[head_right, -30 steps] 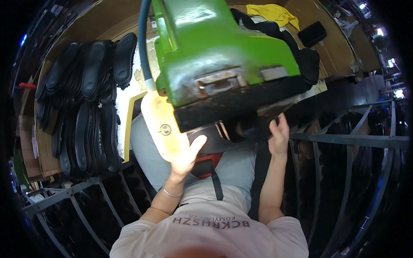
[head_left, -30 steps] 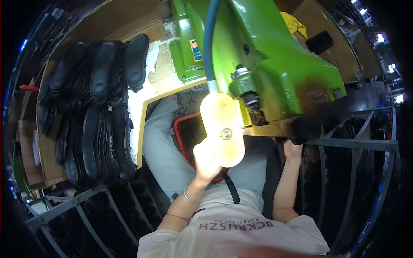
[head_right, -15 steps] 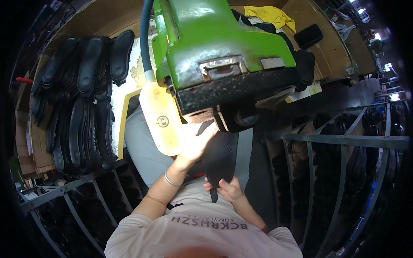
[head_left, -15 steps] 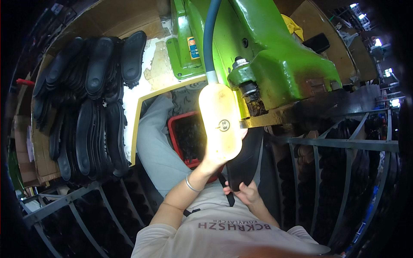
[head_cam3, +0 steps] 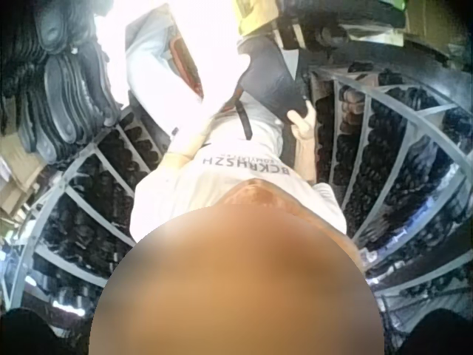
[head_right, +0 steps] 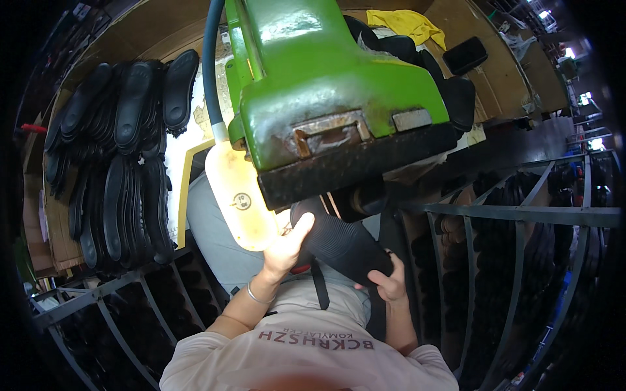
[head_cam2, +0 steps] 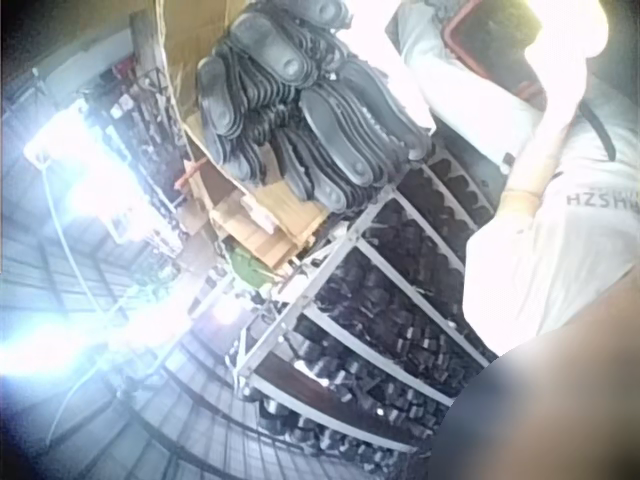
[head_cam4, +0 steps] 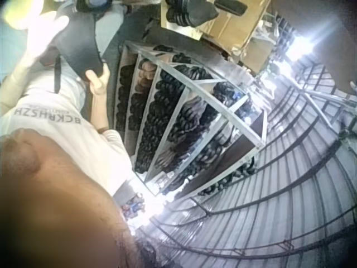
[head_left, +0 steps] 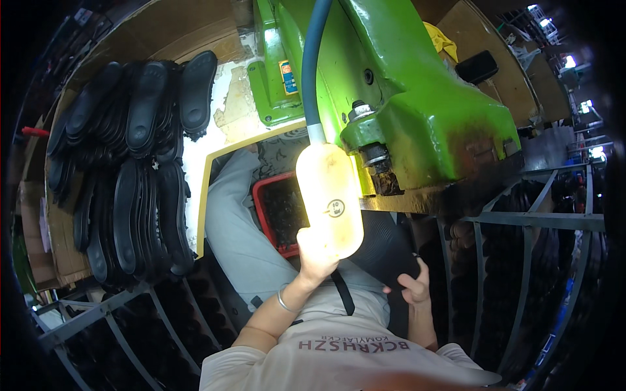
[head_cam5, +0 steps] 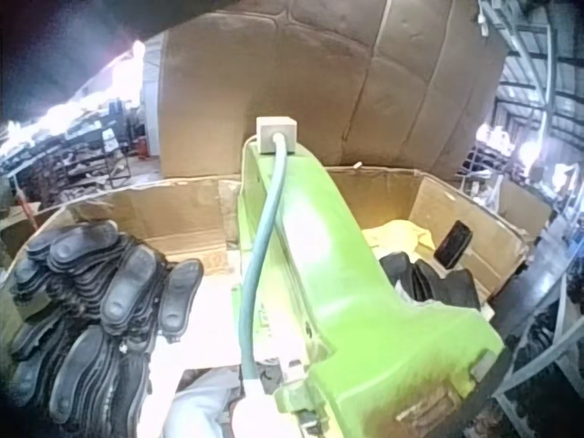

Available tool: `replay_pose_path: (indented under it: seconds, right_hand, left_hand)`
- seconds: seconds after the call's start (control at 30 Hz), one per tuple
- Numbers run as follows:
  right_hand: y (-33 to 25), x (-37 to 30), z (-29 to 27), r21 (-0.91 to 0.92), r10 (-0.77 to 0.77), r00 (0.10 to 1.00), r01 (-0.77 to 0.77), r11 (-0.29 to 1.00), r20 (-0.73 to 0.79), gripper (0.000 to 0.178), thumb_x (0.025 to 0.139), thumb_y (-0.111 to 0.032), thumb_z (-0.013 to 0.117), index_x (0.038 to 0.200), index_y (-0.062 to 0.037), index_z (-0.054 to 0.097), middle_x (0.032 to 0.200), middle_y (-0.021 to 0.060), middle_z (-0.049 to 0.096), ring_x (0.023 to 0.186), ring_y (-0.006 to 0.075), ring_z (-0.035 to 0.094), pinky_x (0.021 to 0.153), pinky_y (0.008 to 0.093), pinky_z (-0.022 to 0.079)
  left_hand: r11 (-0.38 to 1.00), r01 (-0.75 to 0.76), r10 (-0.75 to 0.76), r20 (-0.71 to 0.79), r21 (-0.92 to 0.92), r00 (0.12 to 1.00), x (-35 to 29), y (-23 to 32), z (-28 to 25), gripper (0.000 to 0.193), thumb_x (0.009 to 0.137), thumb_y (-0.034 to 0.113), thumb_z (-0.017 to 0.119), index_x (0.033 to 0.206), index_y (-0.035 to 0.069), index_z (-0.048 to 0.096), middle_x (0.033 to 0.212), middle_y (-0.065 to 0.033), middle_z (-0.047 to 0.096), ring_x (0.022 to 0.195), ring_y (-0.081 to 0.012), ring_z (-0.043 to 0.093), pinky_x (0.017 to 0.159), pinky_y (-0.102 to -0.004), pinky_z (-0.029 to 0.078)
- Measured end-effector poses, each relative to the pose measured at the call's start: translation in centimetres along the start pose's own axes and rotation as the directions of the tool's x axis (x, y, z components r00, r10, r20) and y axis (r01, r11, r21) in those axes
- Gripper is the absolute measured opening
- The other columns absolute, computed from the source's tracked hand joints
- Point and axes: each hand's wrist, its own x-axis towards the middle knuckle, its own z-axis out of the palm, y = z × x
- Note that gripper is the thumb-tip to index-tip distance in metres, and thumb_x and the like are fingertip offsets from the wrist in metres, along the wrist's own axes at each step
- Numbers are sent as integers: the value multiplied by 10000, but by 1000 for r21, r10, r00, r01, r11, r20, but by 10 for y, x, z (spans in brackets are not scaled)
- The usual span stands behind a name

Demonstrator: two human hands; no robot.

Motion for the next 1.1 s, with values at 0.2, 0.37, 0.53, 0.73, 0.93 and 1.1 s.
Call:
replay_pose_path:
  seconds: [0.2, 0.37, 0.53, 0.73, 0.93, 1.1]
  right_hand:
    - [50, 20, 24, -84, 355, 910, -345, 935, 214, 288, 821, -23, 620, 1076, 91, 550, 1001, 199, 627, 844, 266, 652, 718, 333, 548]
    - [57, 13, 50, -11, 278, 913, -288, 958, 298, 268, 817, 18, 591, 1069, 99, 548, 988, 218, 625, 816, 267, 655, 714, 355, 554]
    - [29, -2, 27, -3, 242, 928, -252, 968, 283, 305, 766, 36, 596, 1046, 139, 530, 921, 234, 630, 750, 284, 659, 658, 381, 568]
    - [-21, 7, -1, -89, -90, 980, 75, 993, -177, 521, 732, -51, 593, 1208, 67, 420, 993, 183, 608, 716, 265, 645, 386, 327, 510]
    - [-85, 64, 5, -272, -388, 898, 329, 904, -205, 314, 824, -96, 593, 1102, 12, 494, 858, 77, 614, 630, 117, 604, 379, 211, 425]
    - [-105, 115, 33, -217, -457, 879, 424, 879, -134, 273, 847, -65, 563, 1105, 5, 507, 866, 62, 613, 681, 94, 597, 486, 168, 433]
  left_hand:
    - [981, -117, 110, 47, 157, 993, 16, -51, -7, 324, 683, 66, 725, 939, -56, 569, 837, -142, 638, 718, -215, 644, 648, -284, 507]
    - [967, -207, 225, 112, -150, 968, 24, -37, -14, 339, 726, 121, 711, 954, -64, 541, 838, -124, 623, 725, -173, 624, 644, -267, 501]
    - [994, -101, 103, 49, -42, 993, 20, -10, -19, 131, 729, 43, 641, 747, -75, 588, 677, -110, 625, 580, -173, 615, 579, -261, 496]
    - [996, -67, 71, 63, -55, 995, 16, -2, -14, 134, 728, -2, 630, 840, -71, 605, 759, -135, 656, 640, -195, 643, 626, -263, 506]
    - [987, 70, -54, 115, -144, 992, 21, 22, 1, 112, 788, -28, 666, 896, -16, 639, 795, -47, 637, 680, -108, 587, 635, -232, 475]
    - [974, -215, 196, 212, 66, 957, 33, 39, -22, 237, 732, 31, 655, 931, -91, 612, 851, -146, 674, 723, -174, 654, 680, -280, 514]
